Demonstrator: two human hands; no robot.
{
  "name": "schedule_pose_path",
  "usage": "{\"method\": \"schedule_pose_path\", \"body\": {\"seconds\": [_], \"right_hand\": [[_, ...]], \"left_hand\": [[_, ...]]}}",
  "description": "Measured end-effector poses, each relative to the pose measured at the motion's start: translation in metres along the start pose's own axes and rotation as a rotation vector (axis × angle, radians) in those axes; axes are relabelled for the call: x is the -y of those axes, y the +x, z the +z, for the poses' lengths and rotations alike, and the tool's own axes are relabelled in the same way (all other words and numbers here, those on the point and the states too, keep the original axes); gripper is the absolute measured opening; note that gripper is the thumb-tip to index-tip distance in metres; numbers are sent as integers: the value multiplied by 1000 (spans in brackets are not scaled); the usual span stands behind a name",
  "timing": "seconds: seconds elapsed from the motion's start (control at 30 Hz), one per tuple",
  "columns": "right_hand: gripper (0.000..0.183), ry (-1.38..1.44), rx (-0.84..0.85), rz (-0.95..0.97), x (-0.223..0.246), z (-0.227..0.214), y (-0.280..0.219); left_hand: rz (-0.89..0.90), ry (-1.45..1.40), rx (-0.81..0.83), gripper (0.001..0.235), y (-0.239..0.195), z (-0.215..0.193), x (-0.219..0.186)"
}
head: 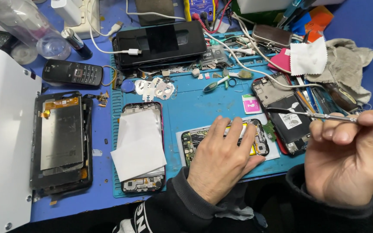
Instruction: Repairing a smartphone by installing internal components and connecting flex cables on a workbench.
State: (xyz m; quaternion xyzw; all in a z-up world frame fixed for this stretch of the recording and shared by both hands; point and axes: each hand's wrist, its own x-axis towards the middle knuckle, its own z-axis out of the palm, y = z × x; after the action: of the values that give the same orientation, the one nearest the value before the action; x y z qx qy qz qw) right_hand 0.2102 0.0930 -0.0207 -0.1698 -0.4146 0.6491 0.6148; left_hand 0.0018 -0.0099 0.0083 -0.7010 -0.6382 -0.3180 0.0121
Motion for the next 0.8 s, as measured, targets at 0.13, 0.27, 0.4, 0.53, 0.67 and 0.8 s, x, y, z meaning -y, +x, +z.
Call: {"method": "schedule_pose_path", "body": {"seconds": [0.13, 0.27, 0.4, 0.53, 0.67, 0.8], "right_hand": [[28, -35, -14, -5, -6, 4, 1], [30, -105, -51, -41, -4, 2, -1], [34, -181, -71, -43, -4, 10, -2], [37, -183, -146, -7, -2, 11, -2], [35, -162, -168, 11, -1, 12, -2], [34, -117, -190, 30, -1, 15, -1]], "left_hand": [[-1, -1, 0, 66, -1, 0, 1], [11, -1, 1, 67, 1, 3, 0], [6, 14, -11, 67, 1, 5, 0], [12, 14, -21, 67, 2, 5, 0], [7, -17, 5, 63, 2, 3, 0], [14, -8, -1, 63, 2, 3, -1]]}}
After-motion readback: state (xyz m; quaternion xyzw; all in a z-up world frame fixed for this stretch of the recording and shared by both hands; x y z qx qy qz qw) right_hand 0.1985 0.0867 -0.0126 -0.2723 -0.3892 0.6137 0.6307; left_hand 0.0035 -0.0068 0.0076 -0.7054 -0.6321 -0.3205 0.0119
